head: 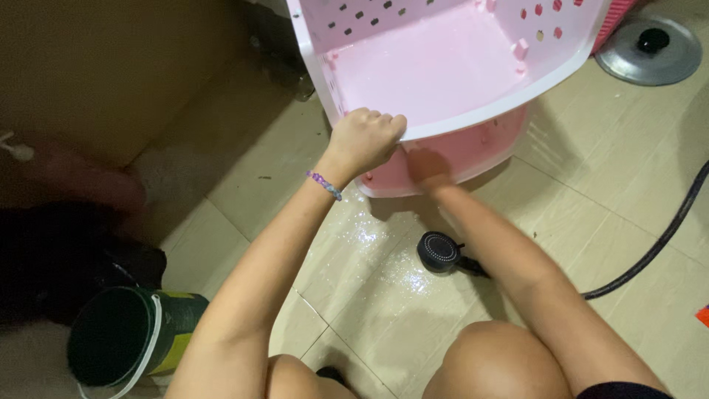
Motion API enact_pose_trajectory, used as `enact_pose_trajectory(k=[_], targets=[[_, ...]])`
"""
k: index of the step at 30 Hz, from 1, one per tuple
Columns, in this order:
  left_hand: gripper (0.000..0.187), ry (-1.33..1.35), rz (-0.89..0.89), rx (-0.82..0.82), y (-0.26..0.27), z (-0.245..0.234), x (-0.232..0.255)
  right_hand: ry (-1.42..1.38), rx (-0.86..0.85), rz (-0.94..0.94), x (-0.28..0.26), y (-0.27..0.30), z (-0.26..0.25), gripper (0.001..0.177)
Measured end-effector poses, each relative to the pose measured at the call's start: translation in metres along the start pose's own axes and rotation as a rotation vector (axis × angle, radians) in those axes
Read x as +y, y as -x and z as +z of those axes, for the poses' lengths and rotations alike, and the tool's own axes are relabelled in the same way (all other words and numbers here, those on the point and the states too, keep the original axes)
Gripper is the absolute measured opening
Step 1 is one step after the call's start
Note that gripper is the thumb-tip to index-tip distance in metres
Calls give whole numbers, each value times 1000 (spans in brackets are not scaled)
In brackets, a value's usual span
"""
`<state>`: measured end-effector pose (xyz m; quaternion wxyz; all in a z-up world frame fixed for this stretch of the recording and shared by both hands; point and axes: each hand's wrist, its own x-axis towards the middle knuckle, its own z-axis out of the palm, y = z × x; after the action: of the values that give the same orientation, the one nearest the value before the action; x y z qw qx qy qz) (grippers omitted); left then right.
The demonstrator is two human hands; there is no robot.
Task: The person scrubs a pink plastic laundry basket with a white brush and rinses it with a handheld shower head. They clean the exterior, interior, and wheels of the basket, then rinse the surrounding floor area.
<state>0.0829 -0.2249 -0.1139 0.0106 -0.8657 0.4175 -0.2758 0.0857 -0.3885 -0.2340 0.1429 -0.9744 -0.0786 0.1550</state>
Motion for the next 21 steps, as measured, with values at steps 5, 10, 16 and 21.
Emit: enact_pose_trajectory(k=[5, 10, 16, 21], targets=[[19, 50, -6, -9, 0, -4, 0, -95, 202, 362, 79, 1, -62, 46], [17, 37, -18, -52, -1, -1, 2, -30, 84, 85, 15, -7, -23, 46], [18, 46, 6, 2, 3, -4, -1, -46, 96, 190, 55, 0, -47, 46], [17, 68, 8, 7, 2, -4, 2, -79, 131, 283, 58, -2, -48, 46]])
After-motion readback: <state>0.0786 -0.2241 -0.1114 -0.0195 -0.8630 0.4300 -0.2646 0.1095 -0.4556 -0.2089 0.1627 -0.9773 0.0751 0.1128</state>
